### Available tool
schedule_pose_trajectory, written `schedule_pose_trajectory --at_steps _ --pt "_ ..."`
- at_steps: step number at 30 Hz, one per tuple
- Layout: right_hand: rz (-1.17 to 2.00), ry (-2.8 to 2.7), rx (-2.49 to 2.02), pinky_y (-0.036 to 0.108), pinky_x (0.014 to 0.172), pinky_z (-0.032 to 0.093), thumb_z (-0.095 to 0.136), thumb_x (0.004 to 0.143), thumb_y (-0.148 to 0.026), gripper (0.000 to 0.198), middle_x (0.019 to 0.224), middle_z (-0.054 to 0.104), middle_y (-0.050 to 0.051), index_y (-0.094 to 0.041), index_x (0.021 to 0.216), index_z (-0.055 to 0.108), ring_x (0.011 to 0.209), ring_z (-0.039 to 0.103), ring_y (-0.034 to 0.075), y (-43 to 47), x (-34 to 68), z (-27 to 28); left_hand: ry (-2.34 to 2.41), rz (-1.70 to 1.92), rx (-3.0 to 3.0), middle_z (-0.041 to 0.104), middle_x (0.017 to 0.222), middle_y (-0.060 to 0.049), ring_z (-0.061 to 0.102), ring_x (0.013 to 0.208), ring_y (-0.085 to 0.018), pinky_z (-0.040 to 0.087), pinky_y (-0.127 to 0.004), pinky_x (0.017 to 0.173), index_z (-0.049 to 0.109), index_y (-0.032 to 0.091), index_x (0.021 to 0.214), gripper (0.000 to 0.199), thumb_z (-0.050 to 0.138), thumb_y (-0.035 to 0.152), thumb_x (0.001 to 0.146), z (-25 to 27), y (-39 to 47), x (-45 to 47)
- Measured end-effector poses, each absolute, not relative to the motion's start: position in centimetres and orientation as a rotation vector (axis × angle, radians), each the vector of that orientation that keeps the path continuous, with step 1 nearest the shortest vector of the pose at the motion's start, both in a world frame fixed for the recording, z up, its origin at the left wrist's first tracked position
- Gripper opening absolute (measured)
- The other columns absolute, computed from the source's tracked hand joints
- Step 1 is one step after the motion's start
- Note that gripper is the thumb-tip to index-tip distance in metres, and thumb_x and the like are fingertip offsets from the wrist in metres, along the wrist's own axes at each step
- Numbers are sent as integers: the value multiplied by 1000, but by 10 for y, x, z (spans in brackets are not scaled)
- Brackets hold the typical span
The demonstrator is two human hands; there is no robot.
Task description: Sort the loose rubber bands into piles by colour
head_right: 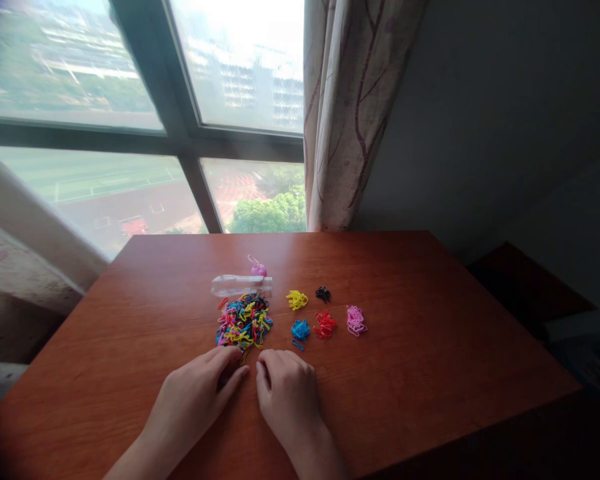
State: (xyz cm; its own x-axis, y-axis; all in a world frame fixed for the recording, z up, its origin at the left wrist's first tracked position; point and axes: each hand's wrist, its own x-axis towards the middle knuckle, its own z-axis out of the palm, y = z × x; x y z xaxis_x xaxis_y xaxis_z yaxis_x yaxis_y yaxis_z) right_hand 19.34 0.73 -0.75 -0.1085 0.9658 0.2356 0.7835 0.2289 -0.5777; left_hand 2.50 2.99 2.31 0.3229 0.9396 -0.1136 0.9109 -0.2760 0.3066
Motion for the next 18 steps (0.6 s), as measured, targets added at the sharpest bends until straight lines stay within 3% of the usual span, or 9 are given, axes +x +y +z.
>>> schedule_pose_trajectory --at_steps 10,14,18 --pt "413 -1942 -1584 27 63 29 50 89 -14 15 72 62 -2 -22 78 56 68 56 15 6 193 -7 1649 223 2313 72 90 -1 69 79 -19 43 -27 66 61 23 92 18 43 22 94 20 29 25" --pt "389 -1954 -1592 25 62 30 51 88 -13 14 72 63 -2 -22 78 57 68 57 14 6 193 -5 1633 295 2370 71 82 0 65 69 -15 39 -24 60 61 23 88 18 44 25 94 31 40 26" --pt "396 -1947 -1604 24 64 32 51 88 -13 15 74 65 -1 -22 78 58 70 59 15 7 194 -4 1567 299 2431 72 83 -1 66 72 -16 38 -24 59 63 23 89 19 45 28 93 49 64 42"
